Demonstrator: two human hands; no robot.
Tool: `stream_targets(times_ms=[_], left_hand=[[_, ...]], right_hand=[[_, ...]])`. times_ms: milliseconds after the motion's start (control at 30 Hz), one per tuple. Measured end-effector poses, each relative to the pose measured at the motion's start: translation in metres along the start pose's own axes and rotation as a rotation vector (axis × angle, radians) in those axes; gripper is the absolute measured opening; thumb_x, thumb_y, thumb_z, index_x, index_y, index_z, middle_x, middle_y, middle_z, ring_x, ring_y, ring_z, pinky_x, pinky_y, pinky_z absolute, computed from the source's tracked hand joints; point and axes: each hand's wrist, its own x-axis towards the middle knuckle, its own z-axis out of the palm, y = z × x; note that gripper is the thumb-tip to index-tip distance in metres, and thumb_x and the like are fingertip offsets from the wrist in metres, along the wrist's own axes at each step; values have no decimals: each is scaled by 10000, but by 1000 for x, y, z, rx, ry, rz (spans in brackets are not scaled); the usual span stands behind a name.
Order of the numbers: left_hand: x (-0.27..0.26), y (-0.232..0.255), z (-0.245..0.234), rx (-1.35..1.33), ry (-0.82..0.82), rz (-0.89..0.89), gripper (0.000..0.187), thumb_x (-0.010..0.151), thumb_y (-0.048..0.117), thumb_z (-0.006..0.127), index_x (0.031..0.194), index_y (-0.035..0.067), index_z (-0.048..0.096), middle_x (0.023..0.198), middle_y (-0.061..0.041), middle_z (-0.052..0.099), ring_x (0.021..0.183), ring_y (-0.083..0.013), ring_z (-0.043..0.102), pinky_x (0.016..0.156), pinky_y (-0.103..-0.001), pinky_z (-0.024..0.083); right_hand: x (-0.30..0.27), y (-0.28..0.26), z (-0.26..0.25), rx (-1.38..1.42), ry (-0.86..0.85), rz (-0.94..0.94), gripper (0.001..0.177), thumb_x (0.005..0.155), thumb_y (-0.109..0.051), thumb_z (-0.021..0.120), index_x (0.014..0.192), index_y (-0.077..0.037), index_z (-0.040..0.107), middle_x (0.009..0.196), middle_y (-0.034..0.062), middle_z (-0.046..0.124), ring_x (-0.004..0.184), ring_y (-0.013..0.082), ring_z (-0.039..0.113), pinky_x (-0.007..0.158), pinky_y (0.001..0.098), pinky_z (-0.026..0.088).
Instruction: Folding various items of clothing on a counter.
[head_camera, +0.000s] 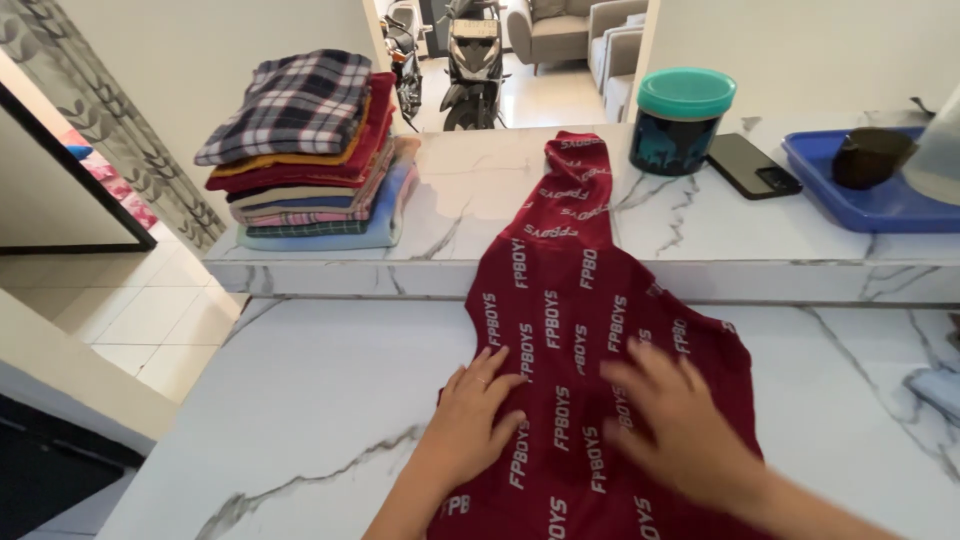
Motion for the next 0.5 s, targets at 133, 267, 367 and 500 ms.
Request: stream_targets(times_ms=[133, 267, 367, 500], left_hand=[[-10, -18, 22, 68, -275, -29, 811, 931, 571, 592, 1563, 131, 338, 1664, -179, 156, 1548, -356, 56, 1220, -541, 24], [-35, 3, 33, 167, -320, -140, 967, 915, 740, 474, 1602, 110, 217, 1695, -245, 42, 1571, -407, -39, 1197, -572, -24], [-42, 42, 20, 171, -469, -220, 1087, 868, 787, 523, 1621, 95, 158, 1693, -285, -33, 1541, -451, -106, 1174, -592, -53], [-35, 61, 19, 56, -392, -245, 1041, 885, 739, 566, 1594, 60, 220, 1668, -262, 43, 1563, -401, -35, 1219, -576, -22]], right_hand=[[-45, 67, 40, -96, -425, 3, 842, 941, -616, 639, 1625, -281, 281, 1724, 222, 36, 1591, 406, -50, 1158, 642, -50], [-63, 101, 31, -231, -117, -172, 887, 858, -737, 568, 1586, -274, 363, 1663, 185, 172, 1537, 386, 63, 1171, 608, 6], [-65, 110, 7, -138, -270, -89, 913, 820, -732, 631, 1589, -312, 374, 1696, 125, 150, 1558, 343, 44, 1193, 577, -17], [-58, 118, -6, 34, -304, 31, 843, 812, -657, 669, 1553, -324, 446, 1720, 82, 202, 1563, 267, 113, 1232, 500, 21]])
